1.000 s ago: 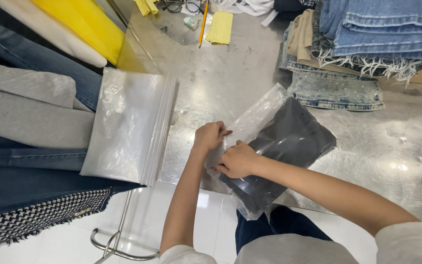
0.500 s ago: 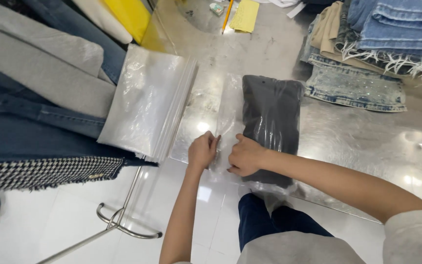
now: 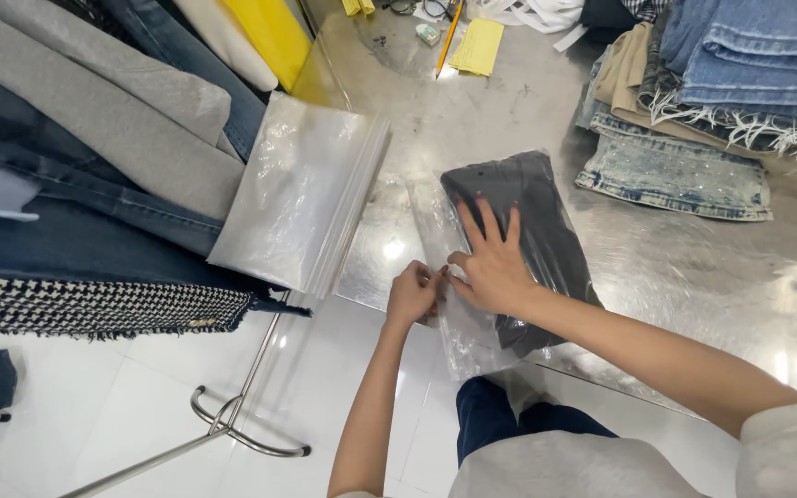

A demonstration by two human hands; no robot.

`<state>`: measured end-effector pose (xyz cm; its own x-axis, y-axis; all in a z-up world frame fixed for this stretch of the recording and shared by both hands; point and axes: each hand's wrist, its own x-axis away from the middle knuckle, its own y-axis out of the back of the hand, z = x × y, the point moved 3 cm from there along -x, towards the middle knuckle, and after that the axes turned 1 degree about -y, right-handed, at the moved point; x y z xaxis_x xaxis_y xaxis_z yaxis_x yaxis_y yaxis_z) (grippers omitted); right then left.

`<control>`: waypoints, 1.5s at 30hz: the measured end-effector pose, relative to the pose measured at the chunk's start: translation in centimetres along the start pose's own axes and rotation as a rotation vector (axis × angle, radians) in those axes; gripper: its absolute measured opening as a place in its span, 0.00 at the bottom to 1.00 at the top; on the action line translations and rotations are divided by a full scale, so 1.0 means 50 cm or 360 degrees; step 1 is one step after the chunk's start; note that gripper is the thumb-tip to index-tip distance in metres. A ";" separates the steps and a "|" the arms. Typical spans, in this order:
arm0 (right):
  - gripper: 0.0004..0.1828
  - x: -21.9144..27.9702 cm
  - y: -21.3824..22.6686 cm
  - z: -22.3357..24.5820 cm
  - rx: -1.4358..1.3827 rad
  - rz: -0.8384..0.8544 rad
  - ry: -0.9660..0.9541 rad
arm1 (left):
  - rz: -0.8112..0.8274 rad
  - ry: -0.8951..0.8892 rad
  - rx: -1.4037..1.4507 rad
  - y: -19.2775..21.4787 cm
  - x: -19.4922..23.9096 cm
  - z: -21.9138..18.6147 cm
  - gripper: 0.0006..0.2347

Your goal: Folding denim jeans and placing them into plastic bags for organization or shipping.

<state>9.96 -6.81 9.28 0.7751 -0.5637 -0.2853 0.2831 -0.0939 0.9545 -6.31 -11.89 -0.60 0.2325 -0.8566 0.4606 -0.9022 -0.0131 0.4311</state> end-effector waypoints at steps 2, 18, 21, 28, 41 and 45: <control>0.23 -0.011 0.007 0.002 0.0252 0.0409 -0.0333 | -0.0047 -0.0070 -0.0339 0.008 0.023 -0.047 0.14; 0.35 0.056 0.022 -0.093 -0.0206 0.0547 -0.0786 | -0.0426 -0.0971 -0.0505 -0.139 0.025 -0.123 0.12; 0.34 0.072 0.039 -0.121 -0.0368 0.0430 -0.0832 | -0.0249 -0.0827 -0.0336 -0.156 0.018 -0.132 0.30; 0.37 0.118 0.064 -0.196 -0.0762 0.0188 -0.0900 | -0.0229 -0.0783 -0.0763 -0.200 -0.019 -0.116 0.30; 0.36 0.136 0.094 -0.225 -0.1050 0.0066 -0.0936 | -0.0602 -0.1086 -0.0431 -0.220 0.008 -0.068 0.21; 0.37 0.141 0.076 -0.230 -0.1036 0.0052 -0.0886 | -0.0438 -0.0624 0.0349 -0.171 0.062 -0.076 0.25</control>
<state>22.99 -1.71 9.89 0.4467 -0.8946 -0.0120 0.6655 0.3233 0.6727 3.49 -12.47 0.09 0.3562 -0.9344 0.0099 -0.8913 -0.3366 0.3037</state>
